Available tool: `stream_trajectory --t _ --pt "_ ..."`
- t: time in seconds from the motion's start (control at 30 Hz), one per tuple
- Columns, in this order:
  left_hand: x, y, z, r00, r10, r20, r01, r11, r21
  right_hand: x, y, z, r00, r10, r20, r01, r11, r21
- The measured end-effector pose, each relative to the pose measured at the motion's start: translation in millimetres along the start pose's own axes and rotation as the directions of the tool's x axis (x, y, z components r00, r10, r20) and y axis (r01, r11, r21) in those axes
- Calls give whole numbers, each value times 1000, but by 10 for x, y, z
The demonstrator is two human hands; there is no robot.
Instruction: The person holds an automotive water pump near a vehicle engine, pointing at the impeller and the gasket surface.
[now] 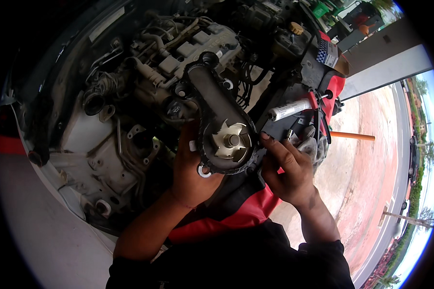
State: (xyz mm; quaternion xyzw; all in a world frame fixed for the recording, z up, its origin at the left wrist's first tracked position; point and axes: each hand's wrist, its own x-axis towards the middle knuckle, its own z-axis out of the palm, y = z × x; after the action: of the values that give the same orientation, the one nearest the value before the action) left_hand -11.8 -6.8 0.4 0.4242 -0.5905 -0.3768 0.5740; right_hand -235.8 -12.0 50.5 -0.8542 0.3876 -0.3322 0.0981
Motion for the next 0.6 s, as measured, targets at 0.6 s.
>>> stream_trajectory --t 0.6 --pt "-24 -28 -51 996 91 -14 -91 996 -4 -55 -72 73 1000 -17 -9 17 1000 21"
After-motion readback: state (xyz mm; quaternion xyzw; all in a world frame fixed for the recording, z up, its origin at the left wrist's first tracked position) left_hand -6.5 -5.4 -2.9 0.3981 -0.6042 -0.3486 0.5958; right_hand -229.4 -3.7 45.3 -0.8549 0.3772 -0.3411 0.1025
